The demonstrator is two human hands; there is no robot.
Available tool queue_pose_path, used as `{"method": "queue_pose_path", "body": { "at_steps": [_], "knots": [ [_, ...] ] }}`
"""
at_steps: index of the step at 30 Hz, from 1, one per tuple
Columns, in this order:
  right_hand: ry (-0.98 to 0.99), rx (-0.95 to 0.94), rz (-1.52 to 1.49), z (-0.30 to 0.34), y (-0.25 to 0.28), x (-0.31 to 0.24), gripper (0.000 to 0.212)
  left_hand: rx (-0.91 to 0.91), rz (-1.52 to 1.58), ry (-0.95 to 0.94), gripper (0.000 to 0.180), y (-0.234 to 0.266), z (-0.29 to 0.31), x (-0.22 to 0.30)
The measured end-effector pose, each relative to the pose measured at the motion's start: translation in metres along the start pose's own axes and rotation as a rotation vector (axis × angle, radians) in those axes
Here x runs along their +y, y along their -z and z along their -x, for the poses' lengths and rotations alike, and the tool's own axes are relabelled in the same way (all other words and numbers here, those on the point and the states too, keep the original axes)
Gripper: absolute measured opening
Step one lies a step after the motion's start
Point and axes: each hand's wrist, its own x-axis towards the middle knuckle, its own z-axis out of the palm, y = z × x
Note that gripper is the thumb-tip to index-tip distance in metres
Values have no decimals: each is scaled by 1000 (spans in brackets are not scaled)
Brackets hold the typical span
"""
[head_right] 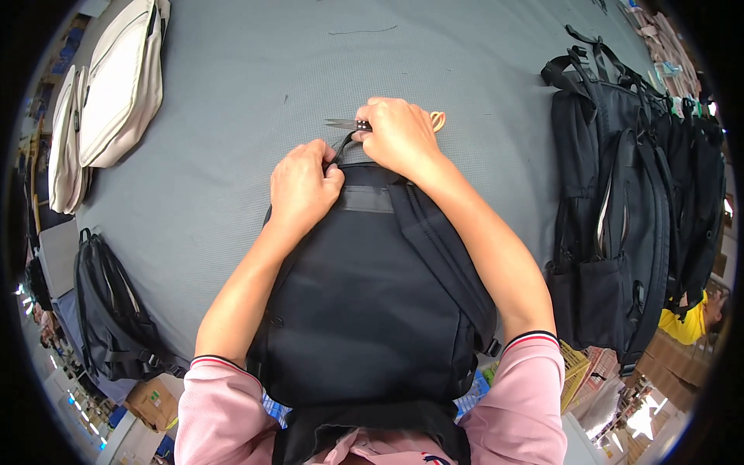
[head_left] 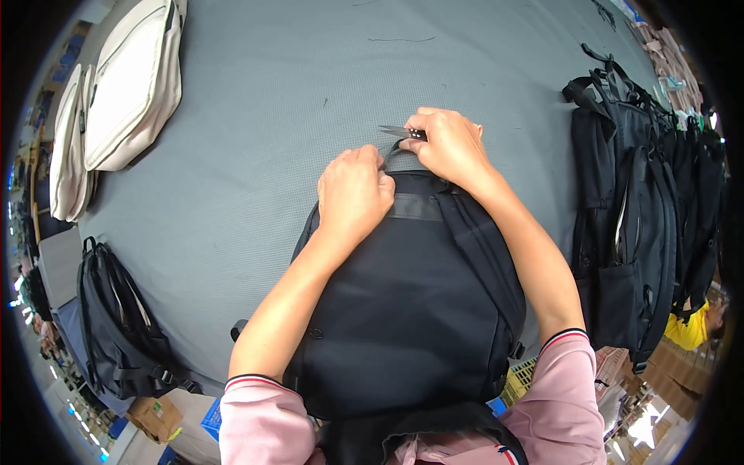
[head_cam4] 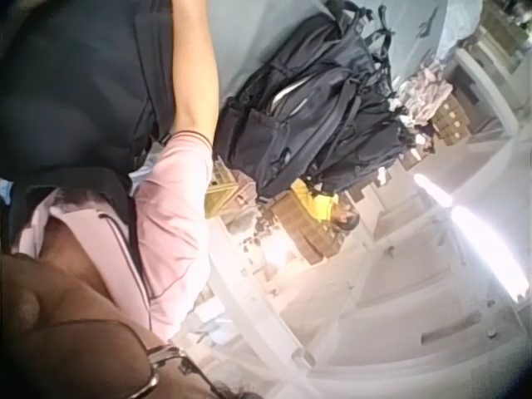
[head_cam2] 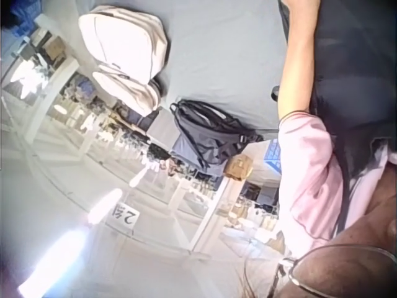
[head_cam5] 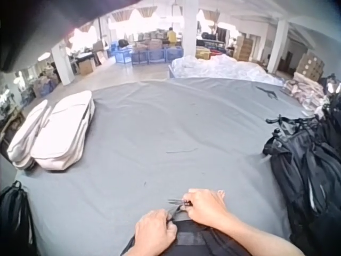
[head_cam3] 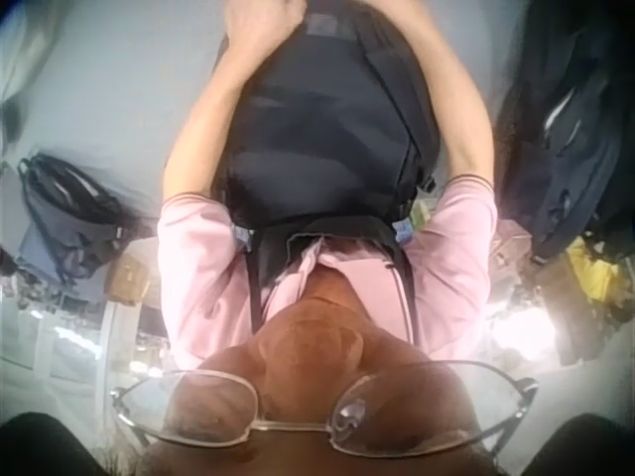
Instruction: The recorder uses small clippers to trim loose threads from various parts of a black backpack, including the straps and handle, while working at a large factory table.
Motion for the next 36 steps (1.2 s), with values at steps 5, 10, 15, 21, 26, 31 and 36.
{"method": "queue_pose_path", "body": {
  "at_steps": [5, 10, 15, 21, 26, 31, 36],
  "knots": [
    [-223, -258, -335, -4, -9, 18, 13, -280, 547, 229, 15, 0, -10, -26],
    [-44, -5, -61, 14, 10, -4, 12, -107, 338, 115, 12, -4, -2, -18],
    [-144, -425, -249, -9, 33, 4, 15, -280, 654, -17, 12, 4, -6, -23],
    [-101, -101, -231, 24, 25, -15, 23, -451, 1031, 274, 13, 15, -9, -22],
    [206, 80, 31, 44, 33, -15, 21, -409, 1061, 239, 14, 14, -8, -25],
    [296, 69, 125, 36, 31, -13, 20, -419, 1048, 270, 15, 12, -10, -20],
    [392, 154, 201, 35, 30, -19, 20, -420, 1045, 247, 14, 12, -10, -23]
  ]
}}
